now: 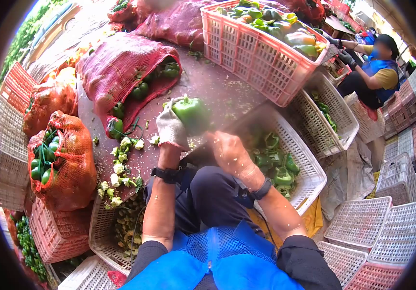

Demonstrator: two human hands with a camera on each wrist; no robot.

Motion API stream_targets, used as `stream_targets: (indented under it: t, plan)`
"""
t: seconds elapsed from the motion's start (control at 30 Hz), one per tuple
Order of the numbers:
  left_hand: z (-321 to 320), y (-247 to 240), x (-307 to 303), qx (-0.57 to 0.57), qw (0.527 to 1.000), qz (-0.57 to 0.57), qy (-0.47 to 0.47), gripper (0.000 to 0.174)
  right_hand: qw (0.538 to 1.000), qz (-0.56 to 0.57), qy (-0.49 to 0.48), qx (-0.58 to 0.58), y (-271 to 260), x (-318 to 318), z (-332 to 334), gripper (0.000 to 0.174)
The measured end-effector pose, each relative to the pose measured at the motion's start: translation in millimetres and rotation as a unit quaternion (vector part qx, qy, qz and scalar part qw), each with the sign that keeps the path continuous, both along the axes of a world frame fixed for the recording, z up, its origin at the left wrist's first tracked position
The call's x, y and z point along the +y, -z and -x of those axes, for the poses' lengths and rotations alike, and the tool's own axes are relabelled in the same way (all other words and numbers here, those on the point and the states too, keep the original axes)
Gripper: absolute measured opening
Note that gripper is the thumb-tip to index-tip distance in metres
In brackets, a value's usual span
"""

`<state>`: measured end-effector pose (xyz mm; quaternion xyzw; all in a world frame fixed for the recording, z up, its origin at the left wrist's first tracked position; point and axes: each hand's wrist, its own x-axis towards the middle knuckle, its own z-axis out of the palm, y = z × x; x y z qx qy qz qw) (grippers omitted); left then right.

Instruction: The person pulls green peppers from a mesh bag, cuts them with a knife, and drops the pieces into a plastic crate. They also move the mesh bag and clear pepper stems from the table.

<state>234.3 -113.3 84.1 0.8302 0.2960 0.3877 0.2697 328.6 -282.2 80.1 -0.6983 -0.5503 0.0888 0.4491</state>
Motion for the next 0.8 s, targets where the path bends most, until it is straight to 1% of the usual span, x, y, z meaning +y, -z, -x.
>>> stream_targets:
  t: [0.03,0.07,0.1,0.13,0.17,0.2,0.23,0.27,0.3,0.33,0.37,0.4,0.43,0.47,0.53,0.57,0.6,0.67,0.7,0.73,0.77,0.8]
  plan:
    - [-0.5,-4.7,1.8,-0.055,0.998,0.004,0.021,0.029,0.999,0.008,-0.02,-0.039,7.7,-3.2,2.5,0.024]
    - [-1.2,-8.2,0.8,-0.057,0.998,0.003,0.02,0.029,0.996,0.016,-0.042,-0.081,13.2,-6.3,2.3,0.021]
    - [-0.5,-10.6,-2.5,-0.157,0.964,0.207,0.052,0.031,0.992,0.0,-0.064,-0.107,16.7,-9.8,-0.3,0.017]
    - [1.3,-17.0,-4.9,-0.247,0.879,0.398,0.082,0.034,0.992,0.0,-0.066,-0.106,18.0,-17.5,-2.9,0.017]
    - [2.5,-12.0,3.9,-0.188,0.936,0.287,0.077,0.034,0.997,0.057,-0.039,0.019,19.0,-26.7,-8.1,0.018]
    - [4.2,-6.0,11.8,-0.191,0.936,0.285,0.076,0.034,0.983,0.115,-0.015,0.141,19.3,-32.5,-16.5,0.02]
    - [9.6,-13.7,11.7,-0.135,0.968,0.19,0.095,0.03,0.997,0.014,-0.011,0.081,27.2,-32.0,-28.6,0.034]
    - [13.5,-21.2,8.3,-0.076,0.986,0.094,0.117,0.031,0.989,-0.015,0.009,0.144,-2.4,-24.8,-26.7,0.045]
    - [13.6,-23.2,4.2,-0.015,0.99,-0.002,0.141,0.036,0.988,-0.017,-0.005,0.155,-19.1,-15.1,-29.9,0.047]
    - [9.4,-22.4,-0.2,-0.013,0.989,-0.001,0.147,0.036,0.986,-0.02,-0.02,0.164,-32.3,-6.0,-32.0,0.051]
    - [3.3,-22.6,-4.6,-0.022,0.987,-0.041,0.154,0.035,0.986,-0.023,-0.014,0.165,-45.9,1.5,-28.2,0.051]
    - [-0.3,-21.7,-7.1,-0.032,0.983,-0.081,0.159,0.035,0.965,0.032,-0.02,0.259,-58.2,8.7,-22.4,0.051]
    - [-2.3,-20.9,-6.2,-0.046,0.982,-0.045,0.176,0.034,0.933,0.087,-0.027,0.349,-63.9,12.9,-18.7,0.053]
    - [-2.6,-19.4,-7.3,-0.047,0.982,-0.045,0.174,0.034,0.933,0.088,-0.028,0.347,-62.6,14.4,-17.7,0.053]
    - [-2.7,-18.8,-15.6,-0.075,0.983,0.022,0.166,0.042,0.927,-0.001,-0.07,0.369,-49.3,16.3,-17.3,0.058]
    - [-3.6,-18.1,-20.5,-0.087,0.981,0.056,0.167,0.046,0.909,-0.088,-0.096,0.396,-34.2,23.3,-14.4,0.063]
    - [-5.1,-16.7,-24.3,-0.088,0.979,0.057,0.175,0.046,0.909,-0.117,-0.087,0.391,-24.9,20.3,-14.8,0.06]
    - [-9.2,-12.7,-33.1,-0.01,0.996,0.004,0.092,0.054,0.943,-0.165,-0.062,0.283,-24.8,21.2,-13.9,0.057]
    - [-4.3,-8.8,-30.5,0.043,0.994,-0.049,0.087,0.056,0.971,-0.151,-0.041,0.182,-24.3,18.6,-15.3,0.057]
    - [-4.9,-2.0,-26.7,0.078,0.987,-0.105,0.098,0.059,0.99,-0.127,0.0,0.066,-25.6,12.0,-19.0,0.057]
    - [-5.6,-30.4,-39.3,0.098,0.982,0.105,0.121,0.051,0.986,-0.156,-0.011,0.048,-26.5,8.9,-17.5,0.059]
    - [-22.1,48.1,-6.7,-0.111,0.933,0.274,0.206,0.043,0.988,-0.157,-0.005,0.006,-16.4,6.3,-19.3,0.065]
